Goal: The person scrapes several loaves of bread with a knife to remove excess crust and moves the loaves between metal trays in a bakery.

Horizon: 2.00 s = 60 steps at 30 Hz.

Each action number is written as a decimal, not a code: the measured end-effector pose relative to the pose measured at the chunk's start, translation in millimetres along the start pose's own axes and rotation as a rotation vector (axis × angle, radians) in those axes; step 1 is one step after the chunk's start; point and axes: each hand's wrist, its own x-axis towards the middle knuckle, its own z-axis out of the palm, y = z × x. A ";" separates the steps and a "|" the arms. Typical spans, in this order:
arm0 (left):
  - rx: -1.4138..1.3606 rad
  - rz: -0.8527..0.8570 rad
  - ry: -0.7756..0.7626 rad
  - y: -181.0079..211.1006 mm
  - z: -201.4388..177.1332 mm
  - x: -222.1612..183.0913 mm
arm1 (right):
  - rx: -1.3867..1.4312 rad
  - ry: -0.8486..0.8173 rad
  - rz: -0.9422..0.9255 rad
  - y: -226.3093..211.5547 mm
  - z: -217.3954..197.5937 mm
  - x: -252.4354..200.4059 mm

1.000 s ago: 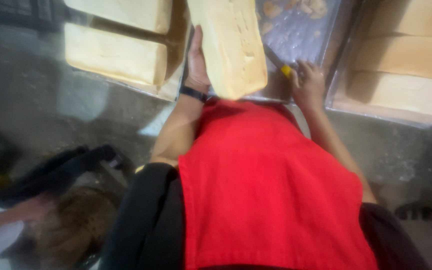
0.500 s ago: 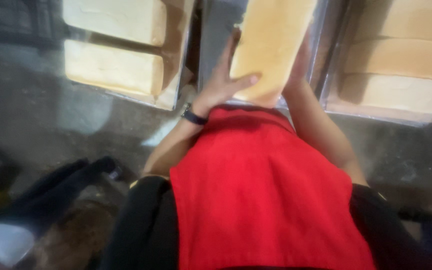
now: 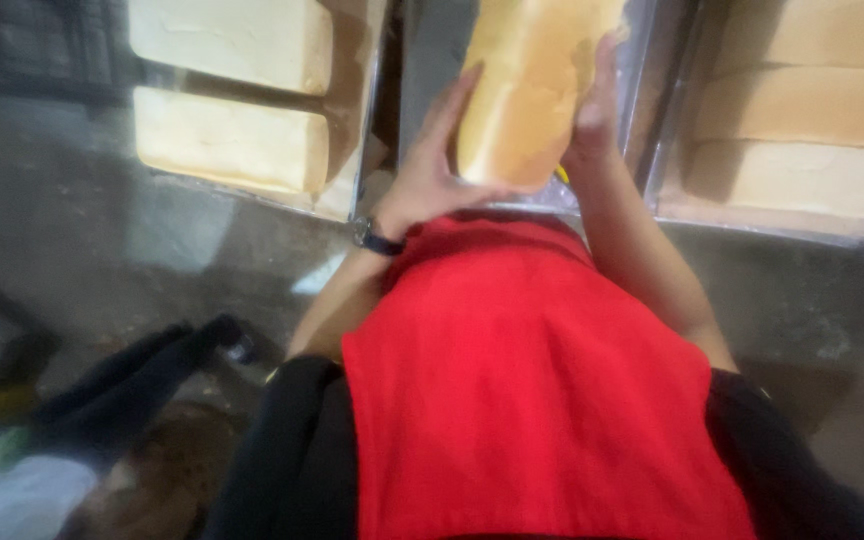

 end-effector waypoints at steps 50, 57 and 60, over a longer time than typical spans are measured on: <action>-0.452 0.159 -0.170 -14.7 235.6 391.3 | -0.863 0.991 -0.440 -441.2 -144.2 10.4; -0.447 0.191 -0.224 -4.1 214.5 432.3 | -0.945 0.942 -0.437 -452.0 -92.2 4.2; -0.361 0.112 -0.226 -1.7 209.2 438.2 | -0.965 0.932 -0.430 -451.2 -71.1 -2.8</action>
